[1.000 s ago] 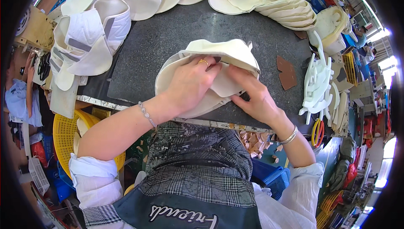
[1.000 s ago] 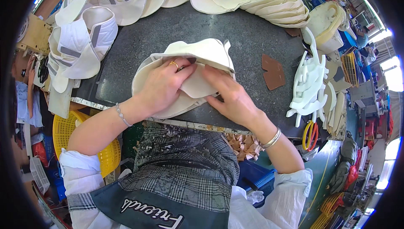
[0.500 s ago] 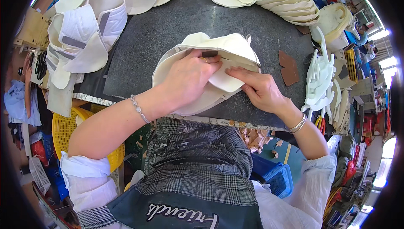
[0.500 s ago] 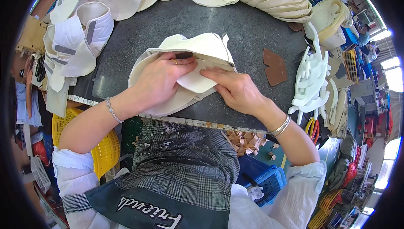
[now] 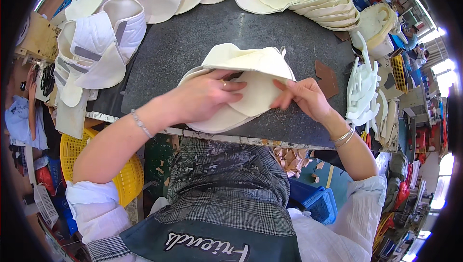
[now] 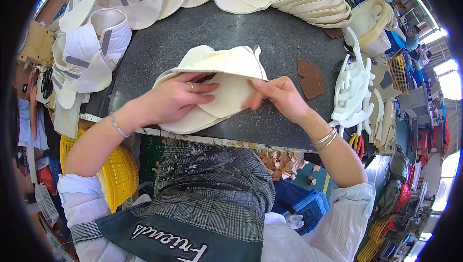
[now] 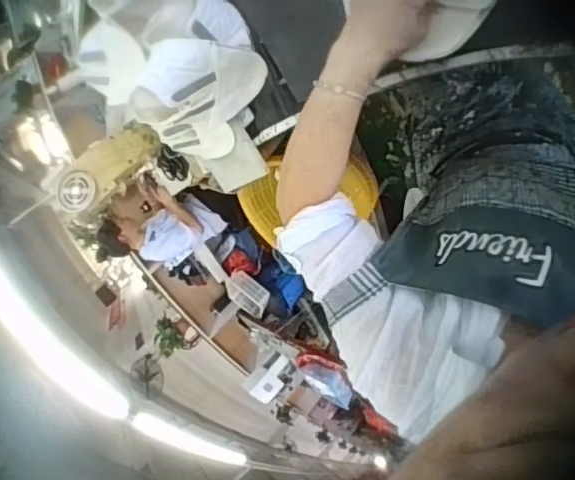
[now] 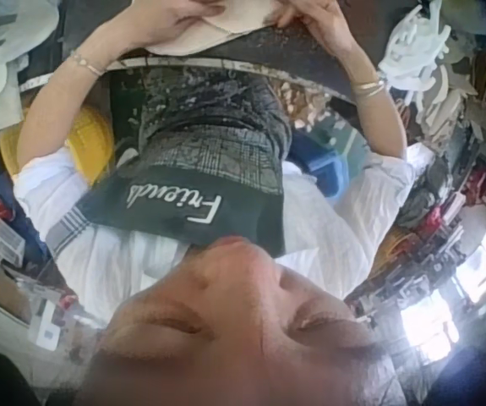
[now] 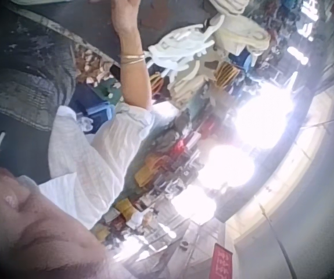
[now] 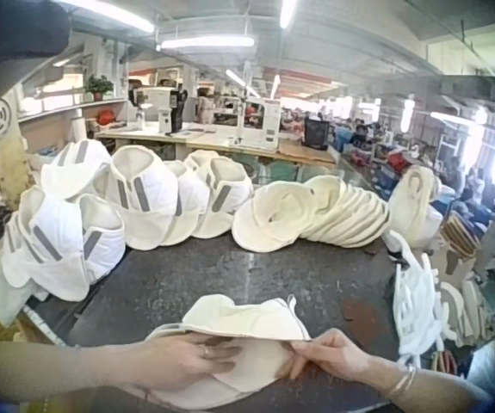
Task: The person assembles shoe upper components by hand, inserting foam strips and lining pieces into the fabric shoe uppers, then folding and pressing the materials together to shape them.
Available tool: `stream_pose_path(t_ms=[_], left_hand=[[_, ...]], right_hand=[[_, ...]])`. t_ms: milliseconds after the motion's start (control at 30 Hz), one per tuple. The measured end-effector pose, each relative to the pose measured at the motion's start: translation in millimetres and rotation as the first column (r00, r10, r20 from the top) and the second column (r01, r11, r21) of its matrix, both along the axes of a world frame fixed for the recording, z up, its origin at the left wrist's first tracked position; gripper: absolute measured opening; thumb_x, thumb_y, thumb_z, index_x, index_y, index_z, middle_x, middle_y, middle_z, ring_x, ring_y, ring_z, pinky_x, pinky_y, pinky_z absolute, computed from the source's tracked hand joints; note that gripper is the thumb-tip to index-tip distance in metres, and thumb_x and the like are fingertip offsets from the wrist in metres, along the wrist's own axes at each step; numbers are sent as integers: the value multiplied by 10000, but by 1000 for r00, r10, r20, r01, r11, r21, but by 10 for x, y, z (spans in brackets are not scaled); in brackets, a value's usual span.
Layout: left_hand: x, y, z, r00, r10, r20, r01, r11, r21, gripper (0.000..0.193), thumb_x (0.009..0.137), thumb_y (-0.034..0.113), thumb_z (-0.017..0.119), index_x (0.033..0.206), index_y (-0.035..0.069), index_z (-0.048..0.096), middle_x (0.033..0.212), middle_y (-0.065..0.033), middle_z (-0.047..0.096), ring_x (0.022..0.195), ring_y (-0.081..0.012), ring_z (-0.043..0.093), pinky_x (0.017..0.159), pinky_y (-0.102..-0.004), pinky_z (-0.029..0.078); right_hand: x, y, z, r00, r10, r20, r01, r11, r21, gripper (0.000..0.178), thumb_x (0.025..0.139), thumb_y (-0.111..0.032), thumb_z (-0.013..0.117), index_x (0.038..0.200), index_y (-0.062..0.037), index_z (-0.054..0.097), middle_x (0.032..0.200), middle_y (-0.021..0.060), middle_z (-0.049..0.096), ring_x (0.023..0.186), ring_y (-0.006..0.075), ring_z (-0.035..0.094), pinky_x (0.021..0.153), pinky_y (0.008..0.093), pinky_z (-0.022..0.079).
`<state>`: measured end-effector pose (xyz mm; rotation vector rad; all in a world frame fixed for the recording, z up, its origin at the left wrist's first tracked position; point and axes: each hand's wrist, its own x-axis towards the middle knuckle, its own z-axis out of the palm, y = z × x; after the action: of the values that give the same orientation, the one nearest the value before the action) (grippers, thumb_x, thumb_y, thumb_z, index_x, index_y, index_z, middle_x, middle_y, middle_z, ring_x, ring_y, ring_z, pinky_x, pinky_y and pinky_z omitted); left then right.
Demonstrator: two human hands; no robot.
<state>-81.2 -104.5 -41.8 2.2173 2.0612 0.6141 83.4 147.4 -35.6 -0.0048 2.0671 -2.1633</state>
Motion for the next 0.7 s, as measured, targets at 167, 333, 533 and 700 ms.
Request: stream_pose_path(t_ms=[167,333,533,700], left_hand=[[415,-205,404,987,4,-159,-32,984,-174,552,696,158,720,1181,-62,576,1314,-213,535,1292,-382,444,1100,-436,354],[533,-249,48,965,41,-259,-59,996,-62,561,791,184,572,1274,-88,490,1308,-250,516,1258,-375,485,1105,-454,344],[519,-213,201,938,-48,-343,4,992,-128,453,795,119,537,1197,-89,546,1239,-242,578,1172,-327,576,1035,-391,440],[551,-192,334,920,-71,-385,9,987,-162,398,775,103,549,1116,-99,583,1136,-222,640,1063,-317,642,960,-367,499]], right_hand=[[50,-226,-91,993,-104,-52,108,992,68,443,984,-316,509,1253,27,586,1301,153,581,1251,254,505,1089,362,340],[64,-930,-10,892,381,-244,118,325,938,1020,805,-629,589,1403,131,265,1474,297,293,1411,360,265,1172,453,169],[-34,-648,31,908,369,-199,146,167,975,1063,768,-681,578,1400,120,283,1456,287,328,1394,359,294,1165,445,203],[63,-355,-26,932,321,-169,167,35,985,1075,749,-688,587,1393,119,291,1447,282,349,1372,355,335,1157,418,235]])
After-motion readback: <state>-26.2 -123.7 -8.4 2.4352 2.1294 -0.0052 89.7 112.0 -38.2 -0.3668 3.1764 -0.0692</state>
